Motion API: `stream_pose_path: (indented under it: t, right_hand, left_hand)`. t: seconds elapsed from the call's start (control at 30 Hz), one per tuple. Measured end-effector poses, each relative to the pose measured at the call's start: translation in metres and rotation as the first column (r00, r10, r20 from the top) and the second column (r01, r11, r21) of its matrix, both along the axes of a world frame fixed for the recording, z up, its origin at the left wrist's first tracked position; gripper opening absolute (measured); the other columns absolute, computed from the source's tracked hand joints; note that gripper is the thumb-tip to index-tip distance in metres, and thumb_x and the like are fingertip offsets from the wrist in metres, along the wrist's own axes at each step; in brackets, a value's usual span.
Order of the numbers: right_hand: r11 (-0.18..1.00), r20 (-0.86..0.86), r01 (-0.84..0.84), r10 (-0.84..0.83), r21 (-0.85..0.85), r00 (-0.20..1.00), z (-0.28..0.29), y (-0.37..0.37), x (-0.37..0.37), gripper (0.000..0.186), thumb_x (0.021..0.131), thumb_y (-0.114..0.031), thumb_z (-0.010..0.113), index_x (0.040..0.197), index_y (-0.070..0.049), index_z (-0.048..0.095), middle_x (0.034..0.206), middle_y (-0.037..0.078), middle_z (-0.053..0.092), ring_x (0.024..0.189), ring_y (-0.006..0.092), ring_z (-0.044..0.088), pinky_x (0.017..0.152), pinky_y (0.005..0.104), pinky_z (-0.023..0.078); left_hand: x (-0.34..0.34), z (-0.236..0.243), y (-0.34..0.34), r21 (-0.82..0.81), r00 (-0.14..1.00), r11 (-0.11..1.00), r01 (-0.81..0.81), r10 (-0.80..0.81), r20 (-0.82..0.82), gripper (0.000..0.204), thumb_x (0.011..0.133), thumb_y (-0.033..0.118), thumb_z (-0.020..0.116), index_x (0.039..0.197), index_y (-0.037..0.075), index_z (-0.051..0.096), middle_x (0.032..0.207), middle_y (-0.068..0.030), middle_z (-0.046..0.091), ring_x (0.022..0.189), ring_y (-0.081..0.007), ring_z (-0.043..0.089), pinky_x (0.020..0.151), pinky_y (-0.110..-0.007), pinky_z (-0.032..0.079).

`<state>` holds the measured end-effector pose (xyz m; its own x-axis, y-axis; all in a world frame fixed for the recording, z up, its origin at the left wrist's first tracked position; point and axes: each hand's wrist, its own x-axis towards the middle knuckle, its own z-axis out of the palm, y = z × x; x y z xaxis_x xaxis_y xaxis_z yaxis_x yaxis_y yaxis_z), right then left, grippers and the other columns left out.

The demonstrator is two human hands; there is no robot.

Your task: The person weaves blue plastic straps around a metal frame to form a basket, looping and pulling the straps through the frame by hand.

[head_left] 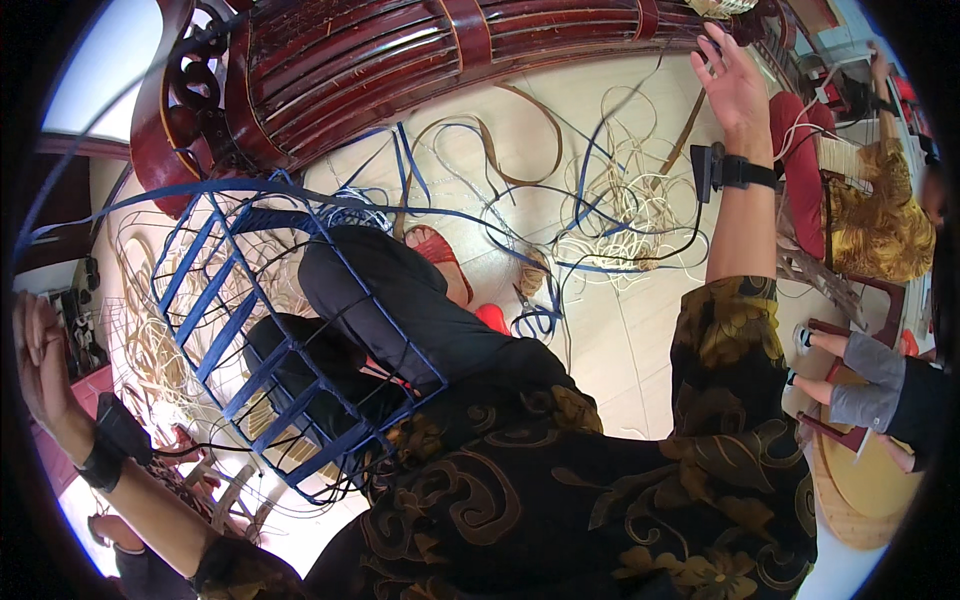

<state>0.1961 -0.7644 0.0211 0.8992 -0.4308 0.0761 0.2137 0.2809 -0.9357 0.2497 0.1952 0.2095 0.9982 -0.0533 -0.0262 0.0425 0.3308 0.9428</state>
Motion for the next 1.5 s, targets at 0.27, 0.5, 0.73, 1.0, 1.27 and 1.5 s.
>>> stream_pose_path:
  t: [0.27, 0.5, 0.73, 1.0, 1.27, 1.5]
  right_hand:
    - [0.942, 0.074, 0.185, -0.171, -0.281, 0.982, 0.005, 0.057, 0.051, 0.049, 0.091, -0.03, 0.061, 0.129, 0.001, 0.053, 0.13, 0.009, 0.055, 0.122, 0.0204, 0.049, 0.101, 0.0405, 0.042]
    - [0.264, -0.414, -0.326, -0.44, -0.908, 0.797, -0.196, 0.09, 0.08, 0.069, 0.086, -0.05, 0.06, 0.14, -0.011, 0.043, 0.114, 0.024, 0.063, 0.105, 0.0401, 0.061, 0.09, 0.0442, 0.048]
    - [0.409, -0.578, -0.564, 0.103, -0.717, 0.81, -0.384, 0.278, 0.042, 0.022, 0.084, -0.024, 0.052, 0.084, -0.009, 0.069, 0.088, 0.02, 0.066, 0.086, 0.0391, 0.063, 0.077, 0.0455, 0.05]
    - [-0.035, -0.904, -0.905, 0.087, -0.423, 0.419, -0.455, 0.344, 0.063, 0.045, 0.086, -0.031, 0.052, 0.129, -0.018, 0.057, 0.136, 0.014, 0.051, 0.135, 0.0278, 0.036, 0.103, 0.0429, 0.033]
    - [0.54, -0.764, -0.739, 0.246, -0.403, 0.596, -0.466, 0.353, 0.066, 0.033, 0.082, -0.022, 0.064, 0.107, 0.0, 0.066, 0.113, 0.013, 0.065, 0.1, 0.0216, 0.062, 0.089, 0.0344, 0.048]
    - [0.809, -0.328, -0.163, 0.401, 0.564, 0.855, -0.318, 0.287, 0.03, 0.01, 0.088, 0.0, 0.062, 0.095, -0.004, 0.057, 0.082, 0.005, 0.06, 0.071, 0.0149, 0.059, 0.073, 0.0317, 0.053]
  left_hand:
    - [0.017, -0.027, -0.06, 0.149, 0.998, 0.988, -0.049, 0.056, -0.042, 0.036, 0.094, 0.004, 0.044, 0.129, -0.007, 0.041, 0.107, -0.0095, 0.043, 0.089, -0.0166, 0.033, 0.08, -0.029, 0.029]
    - [0.008, -0.066, -0.313, 0.226, 0.92, 0.93, -0.289, 0.335, -0.203, 0.018, 0.1, 0.012, 0.048, 0.111, -0.001, 0.055, 0.069, -0.001, 0.047, 0.055, -0.008, 0.033, 0.056, -0.022, 0.032]
    - [0.001, -0.108, -0.287, 0.179, 0.943, 0.982, 0.065, -0.001, -0.334, 0.02, 0.101, 0.017, 0.046, 0.107, 0.0, 0.056, 0.068, -0.0004, 0.048, 0.048, -0.0062, 0.032, 0.051, -0.021, 0.033]
    - [-0.003, -0.111, -0.299, 0.296, 0.934, 0.955, 0.025, 0.084, -0.349, 0.019, 0.1, 0.015, 0.046, 0.11, 0.001, 0.054, 0.067, -0.0007, 0.049, 0.045, -0.0061, 0.036, 0.052, -0.022, 0.037]
    - [0.004, -0.117, -0.3, 0.312, 0.949, 0.949, 0.044, 0.058, -0.311, 0.021, 0.098, 0.015, 0.051, 0.114, 0.001, 0.052, 0.068, -0.0002, 0.051, 0.045, -0.0051, 0.034, 0.048, -0.02, 0.034]
    - [-0.006, -0.112, -0.299, 0.274, 0.954, 0.959, 0.068, 0.018, -0.3, 0.02, 0.098, 0.014, 0.049, 0.111, 0.001, 0.055, 0.07, -0.0031, 0.054, 0.048, -0.008, 0.041, 0.055, -0.024, 0.038]
